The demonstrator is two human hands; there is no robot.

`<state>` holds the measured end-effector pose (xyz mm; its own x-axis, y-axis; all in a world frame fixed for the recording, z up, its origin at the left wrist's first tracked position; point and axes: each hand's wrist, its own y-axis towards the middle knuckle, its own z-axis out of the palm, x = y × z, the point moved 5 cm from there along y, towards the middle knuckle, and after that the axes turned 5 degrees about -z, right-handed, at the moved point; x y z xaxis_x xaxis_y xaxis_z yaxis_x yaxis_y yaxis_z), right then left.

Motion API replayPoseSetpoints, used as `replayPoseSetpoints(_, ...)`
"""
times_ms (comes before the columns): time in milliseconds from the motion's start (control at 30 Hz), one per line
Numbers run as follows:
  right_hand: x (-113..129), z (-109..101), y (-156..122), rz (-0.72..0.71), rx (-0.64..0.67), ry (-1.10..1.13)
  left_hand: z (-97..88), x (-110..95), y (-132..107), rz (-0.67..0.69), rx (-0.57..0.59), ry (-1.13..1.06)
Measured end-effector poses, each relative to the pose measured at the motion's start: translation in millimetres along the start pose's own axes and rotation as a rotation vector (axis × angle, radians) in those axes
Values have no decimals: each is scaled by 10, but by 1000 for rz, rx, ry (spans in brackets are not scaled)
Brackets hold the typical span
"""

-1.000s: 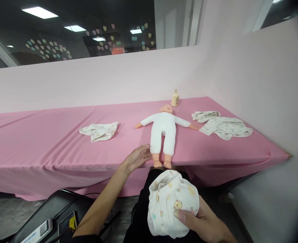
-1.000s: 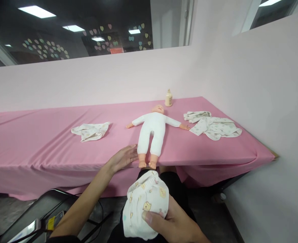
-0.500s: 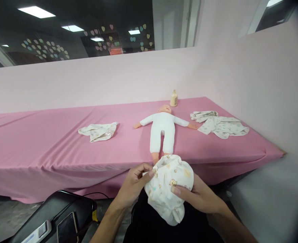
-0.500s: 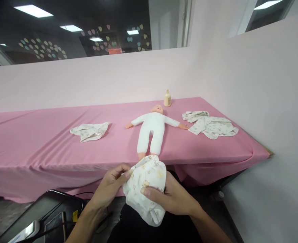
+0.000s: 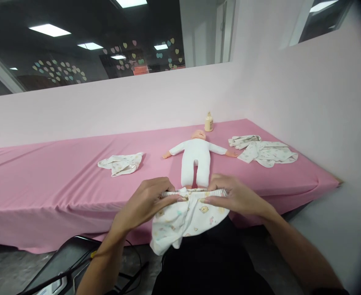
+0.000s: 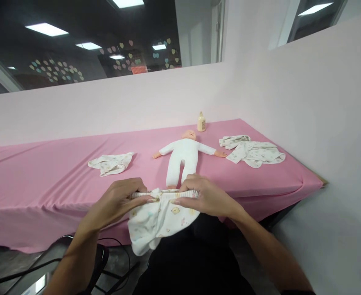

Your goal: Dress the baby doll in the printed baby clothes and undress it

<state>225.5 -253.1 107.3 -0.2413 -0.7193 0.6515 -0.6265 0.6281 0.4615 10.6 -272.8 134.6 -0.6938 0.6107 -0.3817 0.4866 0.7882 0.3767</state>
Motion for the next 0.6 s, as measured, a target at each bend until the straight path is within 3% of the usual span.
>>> replayPoseSetpoints(133,130,-337,220,-76,-54,-114,-93,183,181,36,58,35)
replayPoseSetpoints(267,271,-753,387,-109,-178,-249,-410,290,347,28,55,-128)
replayPoseSetpoints(333,359,-898,420,-95,-164,-309,-618,256,411,11,35,-167)
replayPoseSetpoints(433,485,-999,447,-83,-35,-330,-847,109,519,5,-8,-178)
replayPoseSetpoints(533,457,-1049,497,-16,60,-306,-875,-9,664,12,-2,-154)
replayPoseSetpoints(600,342,-1096,544,49,1,-290,-816,-2,748,-7,26,-130)
